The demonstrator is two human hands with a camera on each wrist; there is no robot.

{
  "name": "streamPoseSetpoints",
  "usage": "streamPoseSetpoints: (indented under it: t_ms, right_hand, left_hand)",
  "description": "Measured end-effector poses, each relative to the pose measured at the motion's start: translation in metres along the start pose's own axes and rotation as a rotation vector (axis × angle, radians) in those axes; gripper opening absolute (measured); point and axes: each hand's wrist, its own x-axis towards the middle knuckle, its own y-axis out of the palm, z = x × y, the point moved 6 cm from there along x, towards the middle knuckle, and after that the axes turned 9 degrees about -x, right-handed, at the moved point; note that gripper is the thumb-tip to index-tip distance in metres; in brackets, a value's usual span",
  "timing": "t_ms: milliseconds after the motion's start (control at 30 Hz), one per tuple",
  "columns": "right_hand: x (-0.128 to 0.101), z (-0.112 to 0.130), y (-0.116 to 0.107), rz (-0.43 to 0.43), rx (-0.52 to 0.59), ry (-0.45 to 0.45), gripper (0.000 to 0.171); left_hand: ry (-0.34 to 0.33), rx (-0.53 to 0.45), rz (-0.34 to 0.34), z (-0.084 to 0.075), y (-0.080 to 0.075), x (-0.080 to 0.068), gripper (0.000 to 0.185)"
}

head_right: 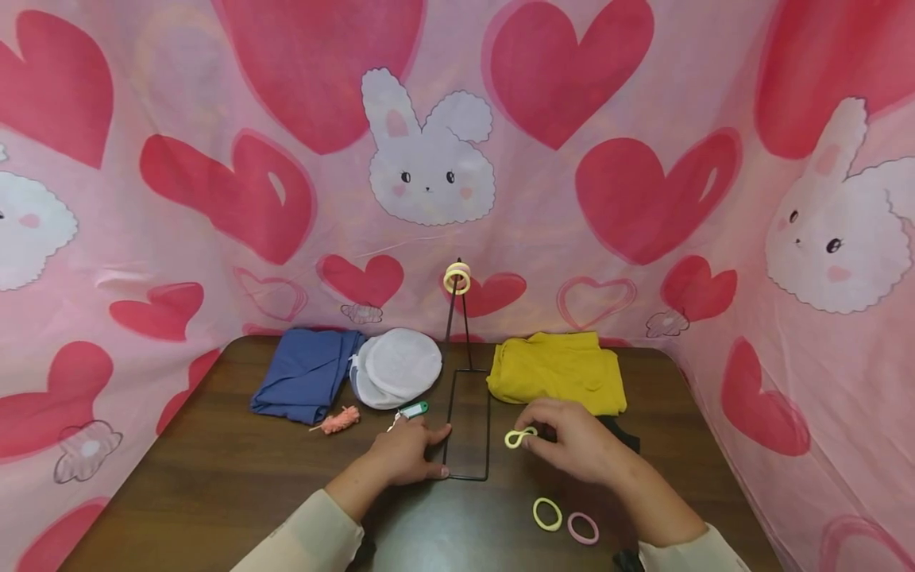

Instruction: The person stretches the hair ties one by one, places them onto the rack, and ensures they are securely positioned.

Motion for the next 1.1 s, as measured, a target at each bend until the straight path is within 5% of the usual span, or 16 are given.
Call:
streamPoseSetpoints:
  t_ms: [633,900,1100]
  right_hand:
    - [0.045,0.046,-0.034,-0.186,-0.003,-0.055,0.035]
    - [0.063,0.071,-0.056,-0.344,-0.017,-0.19,0.047]
    - [0.076,0.087,-0.067,-0.405,-0.001,-0.217,0.032]
  left_hand:
    - [-0.002,-0.003,-0.006,0.0,-0.001,0.0,0.074]
    - [-0.003,0.013,-0.004,0.0,-0.001,-0.001,0.074]
    - [-0.004,0.018,-0.004,-0.001,-0.001,-0.001,0.073]
